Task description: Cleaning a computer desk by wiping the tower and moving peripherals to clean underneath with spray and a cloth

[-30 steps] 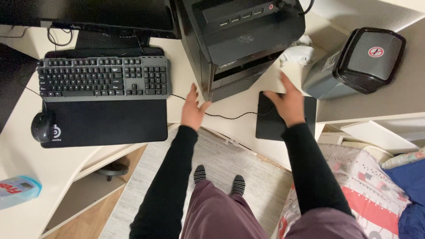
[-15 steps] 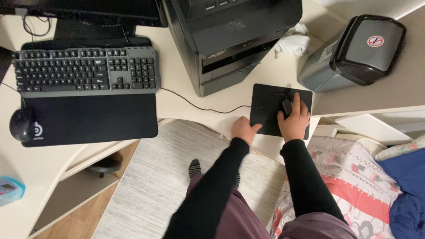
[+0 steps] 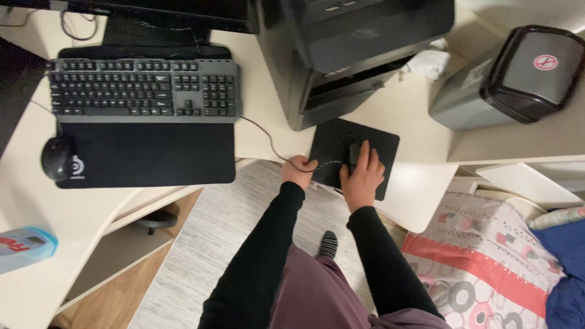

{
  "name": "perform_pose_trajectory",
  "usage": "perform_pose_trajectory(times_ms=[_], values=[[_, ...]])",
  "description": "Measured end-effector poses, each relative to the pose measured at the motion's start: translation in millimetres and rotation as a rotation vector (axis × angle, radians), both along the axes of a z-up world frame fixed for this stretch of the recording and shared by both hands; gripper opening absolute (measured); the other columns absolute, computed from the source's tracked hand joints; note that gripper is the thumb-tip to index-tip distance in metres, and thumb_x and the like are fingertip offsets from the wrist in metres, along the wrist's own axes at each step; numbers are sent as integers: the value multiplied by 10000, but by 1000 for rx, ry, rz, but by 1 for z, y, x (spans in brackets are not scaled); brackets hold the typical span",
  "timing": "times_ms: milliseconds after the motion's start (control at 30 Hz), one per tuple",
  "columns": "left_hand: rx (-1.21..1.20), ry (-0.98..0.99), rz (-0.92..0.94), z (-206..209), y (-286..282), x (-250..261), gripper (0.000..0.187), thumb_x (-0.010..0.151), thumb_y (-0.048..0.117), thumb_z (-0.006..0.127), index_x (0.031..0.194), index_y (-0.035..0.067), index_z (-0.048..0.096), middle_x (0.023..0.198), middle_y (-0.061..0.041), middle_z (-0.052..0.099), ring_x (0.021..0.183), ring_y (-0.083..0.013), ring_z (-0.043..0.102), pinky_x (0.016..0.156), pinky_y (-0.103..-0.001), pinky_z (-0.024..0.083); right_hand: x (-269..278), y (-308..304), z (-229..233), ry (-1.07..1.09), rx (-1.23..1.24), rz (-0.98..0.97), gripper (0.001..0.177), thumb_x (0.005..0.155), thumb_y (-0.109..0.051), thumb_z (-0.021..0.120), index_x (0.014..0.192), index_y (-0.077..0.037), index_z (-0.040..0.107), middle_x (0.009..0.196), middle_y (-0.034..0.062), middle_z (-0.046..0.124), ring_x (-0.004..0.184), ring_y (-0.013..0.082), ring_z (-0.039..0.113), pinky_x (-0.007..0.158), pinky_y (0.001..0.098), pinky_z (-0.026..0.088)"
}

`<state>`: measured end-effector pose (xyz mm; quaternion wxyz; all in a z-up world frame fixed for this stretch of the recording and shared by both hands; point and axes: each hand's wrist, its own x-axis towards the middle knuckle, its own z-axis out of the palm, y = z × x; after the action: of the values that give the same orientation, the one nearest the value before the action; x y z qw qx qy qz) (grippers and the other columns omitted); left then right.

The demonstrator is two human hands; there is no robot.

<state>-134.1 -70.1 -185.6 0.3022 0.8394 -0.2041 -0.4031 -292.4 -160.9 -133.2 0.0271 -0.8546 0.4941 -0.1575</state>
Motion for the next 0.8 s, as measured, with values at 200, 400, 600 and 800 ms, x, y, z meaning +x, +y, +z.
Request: perform_pose_trajectory(times_ms=[200,400,600,800], values=[[-56,108,-186,23,43,10,326,960,375,580,1012,112,765,705,-41,724,827,-249,764,825,-413,588,-3,-22,-14,36,-131,-25,1042,725,-341,849,1637,-182,371,1407,200,539,1129,429,587,759,601,575],[-64,235,43,0,183,32,220,877,327,660,961,148,755,725,-57,737,643,-175,746,647,-342,600,-4,-19,-7,-7,-106,7,1044,738,-342,889,1636,-142,395,1476,253,506,1217,500,553,847,668,534],[-13,351,449,26,335,71,336,932,246,660,1194,43,712,929,-183,746,679,-227,721,502,-299,602,-26,59,-16,-304,-132,213,657,773,-125,805,1396,-34,618,1254,180,577,1150,399,568,1072,481,421],[-108,259,817,94,391,89,288,919,247,719,1110,31,735,883,-179,736,695,-238,721,529,-312,624,34,167,-3,-251,333,457,367,799,-186,784,1158,-201,713,971,24,699,954,288,665,896,435,501]])
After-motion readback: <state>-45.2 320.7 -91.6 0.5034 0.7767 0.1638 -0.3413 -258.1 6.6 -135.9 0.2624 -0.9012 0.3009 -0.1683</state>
